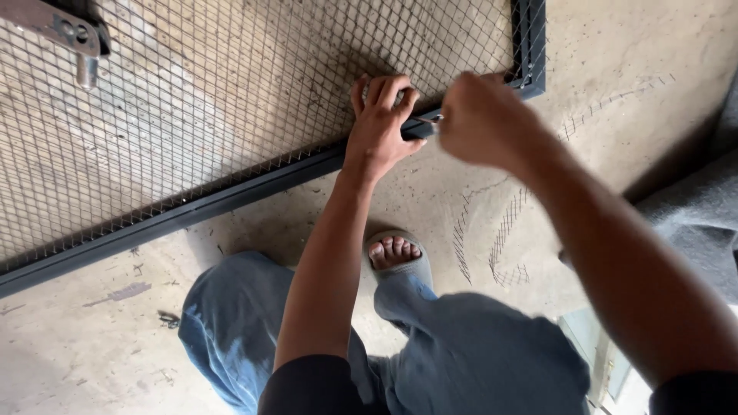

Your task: Securing a metal mesh into a metal frame using a screwdriver to tuck the edges into a groove

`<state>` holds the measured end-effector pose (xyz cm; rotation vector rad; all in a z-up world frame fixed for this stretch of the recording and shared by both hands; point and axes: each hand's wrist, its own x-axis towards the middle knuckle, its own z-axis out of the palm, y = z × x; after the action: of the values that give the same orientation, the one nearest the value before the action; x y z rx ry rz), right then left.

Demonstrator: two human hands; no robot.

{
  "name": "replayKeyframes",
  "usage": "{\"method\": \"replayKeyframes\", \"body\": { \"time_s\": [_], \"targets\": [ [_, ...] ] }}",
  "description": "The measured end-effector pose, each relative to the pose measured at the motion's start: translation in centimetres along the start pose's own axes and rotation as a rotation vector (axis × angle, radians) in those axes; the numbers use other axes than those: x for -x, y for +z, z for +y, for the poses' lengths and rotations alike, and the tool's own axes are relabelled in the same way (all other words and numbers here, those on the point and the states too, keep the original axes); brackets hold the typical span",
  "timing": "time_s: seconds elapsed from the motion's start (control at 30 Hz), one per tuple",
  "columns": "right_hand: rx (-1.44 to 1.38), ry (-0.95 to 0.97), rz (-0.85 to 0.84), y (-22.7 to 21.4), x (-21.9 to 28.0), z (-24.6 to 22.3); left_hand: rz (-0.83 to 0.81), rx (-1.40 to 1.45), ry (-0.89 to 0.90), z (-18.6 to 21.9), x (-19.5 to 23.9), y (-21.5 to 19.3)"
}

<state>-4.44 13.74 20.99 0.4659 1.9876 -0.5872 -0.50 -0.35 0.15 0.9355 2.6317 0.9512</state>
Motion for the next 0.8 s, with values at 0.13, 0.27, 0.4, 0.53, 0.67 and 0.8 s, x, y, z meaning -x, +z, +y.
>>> {"method": "replayKeyframes", "body": {
  "time_s": [0.13, 0.27, 0.4, 0.53, 0.67, 0.8],
  "targets": [
    [0.004, -0.038, 0.045, -0.5, 2.8, 5.2, 0.025, 0.031, 0.029, 0.3, 0.5, -0.6],
    [0.082, -0.541, 0.601, 3.7, 3.2, 12.6, 0.129, -0.020, 0.108, 0.2, 0.6, -0.3],
    [-0.075, -0.446, 0.771, 6.9, 3.2, 12.8, 0.123, -0.122, 0.082, 0.5, 0.5, 0.0],
    [-0.037, -0.460, 0.766, 8.5, 2.5, 13.7, 0.019, -0.193, 0.128, 1.0, 0.4, -0.6],
    [-0.046, -0.504, 0.775, 8.6, 2.4, 13.4, -0.010, -0.159, 0.087, 0.9, 0.1, -0.5],
    [-0.019, -0.545, 0.805, 9.2, 1.8, 13.6, -0.024, -0.150, 0.035, 0.9, -0.3, -0.4]
  ]
}}
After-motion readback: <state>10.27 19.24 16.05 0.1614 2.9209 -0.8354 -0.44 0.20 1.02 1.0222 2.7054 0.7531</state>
